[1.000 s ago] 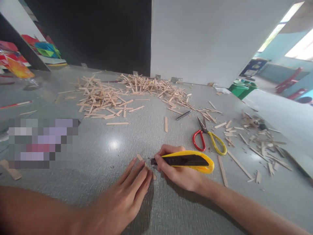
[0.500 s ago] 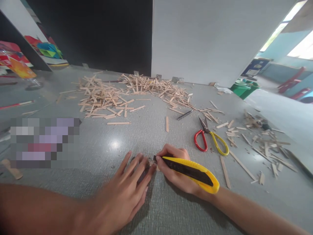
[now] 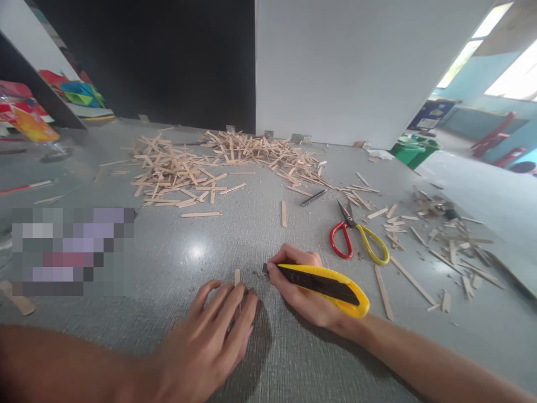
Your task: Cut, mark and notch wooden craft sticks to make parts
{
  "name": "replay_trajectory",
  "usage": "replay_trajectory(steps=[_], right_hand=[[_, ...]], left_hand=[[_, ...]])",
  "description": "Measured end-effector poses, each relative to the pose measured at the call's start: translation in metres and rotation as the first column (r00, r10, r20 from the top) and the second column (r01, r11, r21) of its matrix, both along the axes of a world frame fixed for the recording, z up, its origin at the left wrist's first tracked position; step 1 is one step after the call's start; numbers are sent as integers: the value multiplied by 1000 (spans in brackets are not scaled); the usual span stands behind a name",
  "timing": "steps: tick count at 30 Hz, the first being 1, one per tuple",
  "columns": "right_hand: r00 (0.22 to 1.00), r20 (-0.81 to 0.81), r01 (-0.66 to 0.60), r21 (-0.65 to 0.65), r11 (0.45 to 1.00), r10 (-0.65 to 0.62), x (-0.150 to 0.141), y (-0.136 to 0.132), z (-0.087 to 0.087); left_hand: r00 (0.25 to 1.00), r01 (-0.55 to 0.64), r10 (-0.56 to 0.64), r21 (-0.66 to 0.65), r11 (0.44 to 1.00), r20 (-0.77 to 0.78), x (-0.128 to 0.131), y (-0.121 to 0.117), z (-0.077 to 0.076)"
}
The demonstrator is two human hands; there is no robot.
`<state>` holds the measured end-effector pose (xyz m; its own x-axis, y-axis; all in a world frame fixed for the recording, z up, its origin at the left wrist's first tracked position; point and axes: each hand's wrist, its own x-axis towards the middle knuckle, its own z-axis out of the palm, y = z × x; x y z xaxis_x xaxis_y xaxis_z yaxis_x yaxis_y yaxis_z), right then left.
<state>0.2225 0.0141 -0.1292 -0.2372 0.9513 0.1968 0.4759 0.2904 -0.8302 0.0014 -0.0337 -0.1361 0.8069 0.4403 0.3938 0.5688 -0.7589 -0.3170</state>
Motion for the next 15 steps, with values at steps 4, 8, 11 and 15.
replay_trajectory(steps=[4,8,11,15], right_hand=[[1000,0,10,3,1000,-10,0,0,1],[1000,0,8,-4,1000,-8,1,-2,3],[1000,1,-4,-7,1000,4,1,-2,3],[1000,-6,-12,-11,1000,12,2,-1,2]], left_hand=[[998,-57,58,68,996,-6,1,-4,0],[976,-201,207,87,976,-64,3,0,8],[986,-153,155,37,988,-69,5,10,12],[997,-59,59,1,998,-58,6,17,16]])
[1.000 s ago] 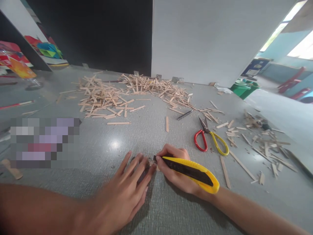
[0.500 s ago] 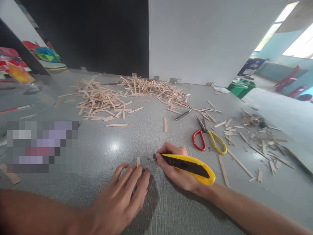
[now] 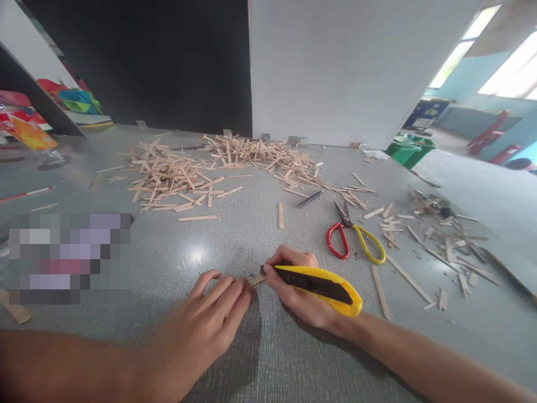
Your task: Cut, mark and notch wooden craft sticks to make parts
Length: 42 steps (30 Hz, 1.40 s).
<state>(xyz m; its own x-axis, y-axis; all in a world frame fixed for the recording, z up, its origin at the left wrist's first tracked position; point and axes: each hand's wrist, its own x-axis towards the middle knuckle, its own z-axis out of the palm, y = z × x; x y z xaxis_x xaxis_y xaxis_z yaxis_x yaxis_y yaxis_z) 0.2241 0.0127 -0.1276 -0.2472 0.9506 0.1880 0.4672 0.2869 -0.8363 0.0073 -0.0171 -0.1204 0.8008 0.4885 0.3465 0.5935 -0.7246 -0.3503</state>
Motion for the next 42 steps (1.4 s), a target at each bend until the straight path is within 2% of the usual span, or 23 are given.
replay_trajectory(steps=[3,6,9,14,21,32,37,42], right_hand=[[1000,-3,-6,8,1000,6,1,0,-1],[1000,-10,-16,1,1000,16,2,1,-2],[1000,-23,-17,-10,1000,17,2,1,-1],[1000,-25,-6,-27,1000,6,0,1,1],[998,-52,-23,-84,996,19,1,1,2],[1000,20,16,-35,999,-15,1,1,3],[1000,11,15,-37,999,-15,2,1,2],[1000,17,6,-35,999,-6,1,2,3]], left_hand=[[997,-75,76,68,995,-6,-2,-7,-1],[996,-92,93,68,993,-13,-4,-18,-7],[995,-94,94,31,995,-16,-5,-22,-14],[999,-50,51,-70,996,7,-2,-13,-21],[999,42,-37,-295,955,22,1,1,-14],[996,87,-77,-403,911,41,-1,6,-10],[996,69,-39,-417,906,80,0,9,-12],[998,33,-10,-419,907,58,1,11,-12]])
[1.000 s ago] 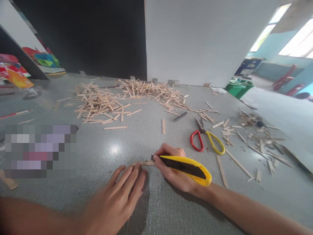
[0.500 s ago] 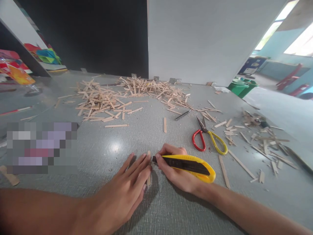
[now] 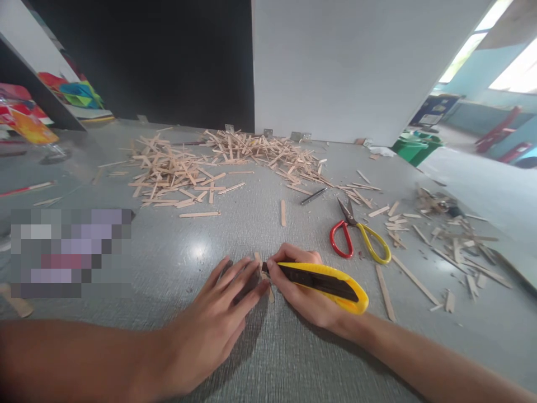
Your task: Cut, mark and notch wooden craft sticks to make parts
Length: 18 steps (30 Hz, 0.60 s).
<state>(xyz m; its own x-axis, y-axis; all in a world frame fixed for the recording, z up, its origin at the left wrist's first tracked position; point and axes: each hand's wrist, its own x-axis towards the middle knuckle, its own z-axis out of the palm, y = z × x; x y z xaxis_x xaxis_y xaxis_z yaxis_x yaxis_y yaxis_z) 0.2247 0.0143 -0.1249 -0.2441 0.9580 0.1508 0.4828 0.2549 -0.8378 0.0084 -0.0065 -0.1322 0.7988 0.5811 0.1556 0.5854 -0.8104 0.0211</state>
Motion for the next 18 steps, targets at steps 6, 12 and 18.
replay_trajectory(steps=[6,12,18], right_hand=[[1000,-6,13,9,1000,-13,-1,0,1],[1000,-4,13,12,1000,-13,-1,0,-2],[1000,7,17,-9,1000,-17,-3,0,0]], left_hand=[[1000,8,-8,-1,1000,5,-2,0,3],[999,-10,13,-72,997,48,-4,3,0],[998,-10,15,-86,996,58,-2,2,-1]])
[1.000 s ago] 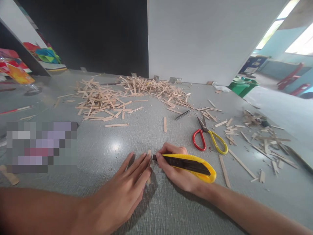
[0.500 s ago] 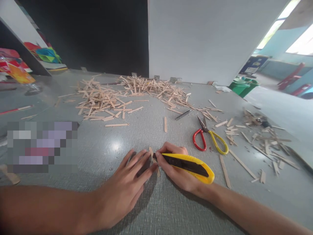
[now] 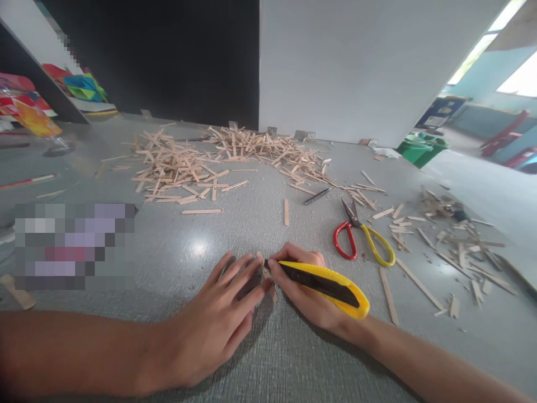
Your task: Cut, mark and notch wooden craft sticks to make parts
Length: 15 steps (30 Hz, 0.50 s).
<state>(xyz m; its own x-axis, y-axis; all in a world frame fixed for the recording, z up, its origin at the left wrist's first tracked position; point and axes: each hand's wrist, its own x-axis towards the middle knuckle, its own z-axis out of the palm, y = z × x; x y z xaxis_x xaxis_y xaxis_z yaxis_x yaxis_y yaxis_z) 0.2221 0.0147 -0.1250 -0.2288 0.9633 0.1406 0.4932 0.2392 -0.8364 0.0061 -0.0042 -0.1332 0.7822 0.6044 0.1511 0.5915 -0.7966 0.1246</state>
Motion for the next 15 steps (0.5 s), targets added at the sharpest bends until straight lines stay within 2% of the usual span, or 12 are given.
replay_trajectory(steps=[15], right_hand=[[999,-13,-36,13,999,36,0,0,-1]], left_hand=[[1000,23,-23,51,998,-7,0,1,0]])
